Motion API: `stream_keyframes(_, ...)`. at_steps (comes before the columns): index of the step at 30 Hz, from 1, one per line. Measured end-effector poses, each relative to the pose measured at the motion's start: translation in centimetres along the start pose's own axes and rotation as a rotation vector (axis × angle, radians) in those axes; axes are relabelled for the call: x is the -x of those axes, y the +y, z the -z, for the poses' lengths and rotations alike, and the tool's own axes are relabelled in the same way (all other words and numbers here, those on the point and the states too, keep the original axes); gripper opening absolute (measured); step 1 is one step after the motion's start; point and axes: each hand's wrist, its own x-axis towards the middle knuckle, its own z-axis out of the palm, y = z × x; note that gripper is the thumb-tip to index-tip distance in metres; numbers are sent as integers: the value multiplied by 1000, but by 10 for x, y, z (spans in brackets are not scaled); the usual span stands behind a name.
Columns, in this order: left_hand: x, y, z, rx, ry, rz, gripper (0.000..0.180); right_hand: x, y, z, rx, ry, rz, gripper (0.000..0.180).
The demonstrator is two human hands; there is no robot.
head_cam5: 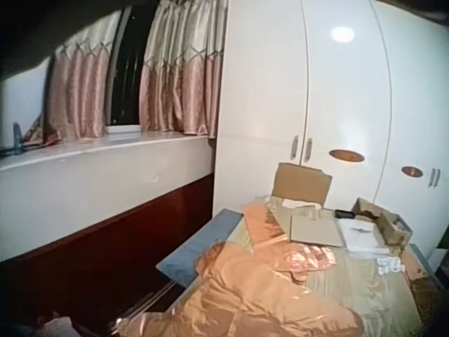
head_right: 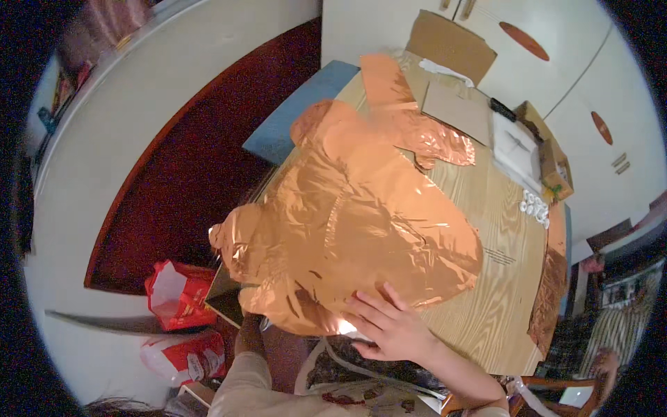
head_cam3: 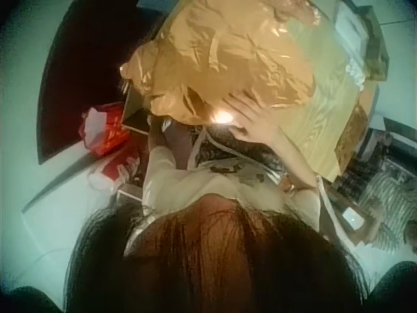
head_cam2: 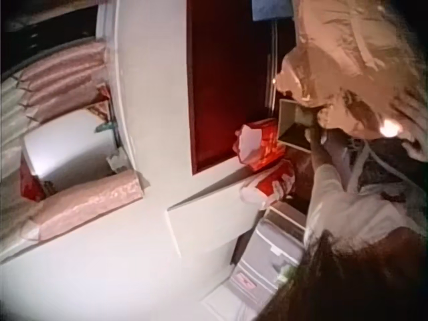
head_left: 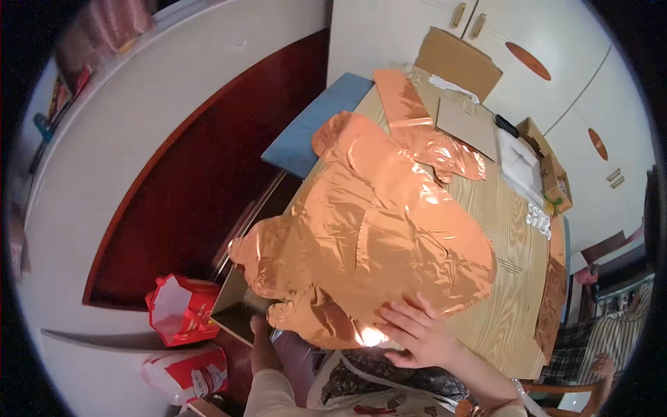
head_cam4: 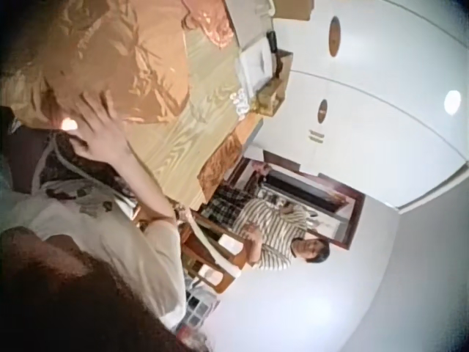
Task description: Folding gold foil balloons and preparing them for retail packaging with cardboard backing.
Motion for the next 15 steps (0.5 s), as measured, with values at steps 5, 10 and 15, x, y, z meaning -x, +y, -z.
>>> stream_keyframes(5, 5, 36, -28, -35, -88, -11, 26, -6, 0, 4, -35, -20, -26, 50)
stream_keyframes(10, 31, 79, -40, -45, -152, -49, 29, -4, 1, 5, -43, 7, -35, 52)
stream_keyframes(15, 68, 111, -39, 11, -189, -109, 32, -3, 1, 7, -69, 24, -27, 51)
